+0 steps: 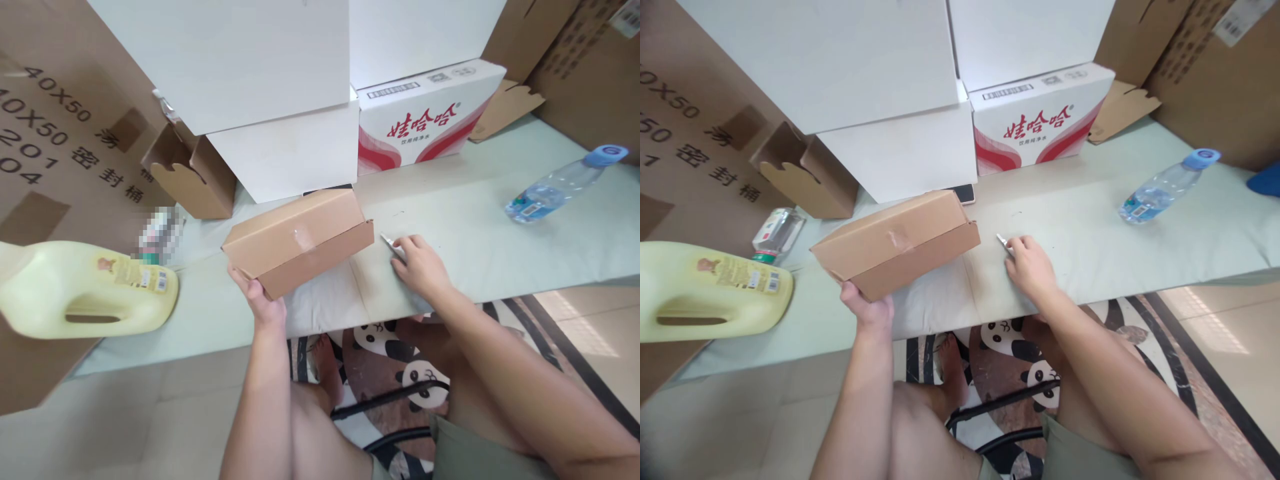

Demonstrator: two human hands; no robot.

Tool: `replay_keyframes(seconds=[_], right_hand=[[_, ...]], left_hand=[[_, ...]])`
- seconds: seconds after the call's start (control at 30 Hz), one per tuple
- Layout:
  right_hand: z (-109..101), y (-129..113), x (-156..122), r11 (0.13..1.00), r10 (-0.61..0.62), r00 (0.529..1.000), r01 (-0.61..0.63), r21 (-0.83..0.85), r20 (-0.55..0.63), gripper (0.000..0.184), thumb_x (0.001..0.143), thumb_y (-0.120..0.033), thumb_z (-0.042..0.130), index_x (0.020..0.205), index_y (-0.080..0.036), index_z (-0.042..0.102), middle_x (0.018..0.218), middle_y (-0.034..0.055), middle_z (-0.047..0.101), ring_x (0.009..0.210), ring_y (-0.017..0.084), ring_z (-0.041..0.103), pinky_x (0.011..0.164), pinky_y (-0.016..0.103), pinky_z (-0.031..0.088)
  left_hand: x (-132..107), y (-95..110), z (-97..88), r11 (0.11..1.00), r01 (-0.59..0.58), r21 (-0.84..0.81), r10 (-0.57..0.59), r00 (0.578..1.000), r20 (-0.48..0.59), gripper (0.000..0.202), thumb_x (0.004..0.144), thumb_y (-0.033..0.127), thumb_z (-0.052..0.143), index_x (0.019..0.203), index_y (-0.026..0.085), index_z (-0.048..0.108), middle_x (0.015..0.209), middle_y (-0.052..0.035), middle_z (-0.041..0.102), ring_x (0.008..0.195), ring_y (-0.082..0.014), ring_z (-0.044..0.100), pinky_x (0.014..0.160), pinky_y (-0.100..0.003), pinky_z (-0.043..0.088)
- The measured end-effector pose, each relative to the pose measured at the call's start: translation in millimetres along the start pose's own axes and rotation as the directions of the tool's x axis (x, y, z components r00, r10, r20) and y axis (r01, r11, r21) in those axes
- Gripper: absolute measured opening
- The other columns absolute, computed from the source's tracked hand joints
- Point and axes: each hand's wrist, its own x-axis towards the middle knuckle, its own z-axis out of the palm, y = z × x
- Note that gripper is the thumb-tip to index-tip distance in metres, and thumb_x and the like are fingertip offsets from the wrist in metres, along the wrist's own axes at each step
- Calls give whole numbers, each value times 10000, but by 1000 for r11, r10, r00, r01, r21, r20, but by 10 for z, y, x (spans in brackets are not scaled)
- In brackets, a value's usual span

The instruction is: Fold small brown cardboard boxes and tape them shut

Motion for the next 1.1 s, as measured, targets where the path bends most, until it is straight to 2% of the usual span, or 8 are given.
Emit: replay_keyframes(seconds=[0.1, 0.2, 0.33, 0.43, 0.57, 0.67, 0.93, 1.1], right_hand=[[-60, 26, -5, 988, 108, 993, -112, 110, 42, 390, 814, -215, 571, 1198, -182, 630, 998, 109, 708, 770, 238, 635, 670, 346, 460], [-104, 61, -37, 904, 204, 978, -201, 376, 31, 424, 764, -240, 610, 1185, -194, 623, 891, 54, 703, 705, 195, 614, 657, 324, 466], [-173, 21, -92, 528, 343, 937, -250, 812, 65, 280, 790, -341, 584, 1030, -202, 619, 847, 25, 643, 652, 140, 581, 589, 283, 471], [-245, -97, -143, 261, 280, 952, -202, 944, 127, 289, 818, -393, 590, 1066, -248, 562, 859, -9, 608, 572, 101, 548, 503, 250, 447], [-309, -264, -275, 147, 57, 986, -166, 975, 159, 309, 878, -418, 587, 1144, -298, 485, 797, -45, 614, 435, 79, 460, 397, 229, 354], [-327, -330, -364, 213, -105, 978, -154, 965, 179, 209, 924, -403, 535, 1057, -243, 542, 743, -14, 644, 479, 96, 489, 456, 245, 405], [-279, -299, -360, 781, -281, 960, 222, 584, 11, 347, 996, -344, 436, 1219, -198, 658, 844, 50, 717, 668, 151, 624, 676, 304, 497], [-248, -262, -343, 853, -281, 955, 293, 432, -94, 369, 1009, -362, 434, 1166, -197, 724, 861, 72, 719, 729, 179, 667, 669, 304, 500]], left_hand=[[14, -5, 7, 996, -79, -45, 77, 996, -47, 692, 713, 679, 633, 1285, 314, 497, 1294, -48, 581, 1171, -248, 576, 985, -379, 457], [26, 21, 24, 992, -125, 12, 126, 992, -22, 675, 739, 691, 596, 1278, 297, 487, 1263, -55, 574, 1147, -245, 575, 977, -388, 460], [46, 25, 4, 977, -194, 93, 195, 981, -2, 713, 723, 725, 599, 1263, 280, 460, 1238, -65, 552, 1147, -253, 568, 954, -399, 471], [42, -38, -27, 952, -240, 192, 237, 971, 37, 825, 666, 826, 591, 1266, 285, 422, 1209, -70, 538, 1145, -268, 570, 938, -413, 476], [-40, -129, -16, 921, -278, 273, 259, 960, 104, 970, 595, 915, 576, 1310, 285, 394, 1262, -101, 512, 1183, -296, 559, 930, -422, 473], [-128, -154, 28, 896, -309, 318, 260, 947, 186, 1023, 563, 918, 605, 1338, 286, 391, 1359, -135, 464, 1304, -334, 484, 931, -415, 469], [-174, -193, 161, 881, -331, 337, 261, 935, 239, 999, 576, 897, 619, 1332, 290, 385, 1401, -141, 430, 1353, -340, 433, 956, -422, 459], [-198, -208, 231, 892, -320, 319, 241, 934, 262, 1020, 556, 897, 632, 1335, 294, 370, 1486, -160, 364, 1409, -353, 375, 957, -418, 453]])
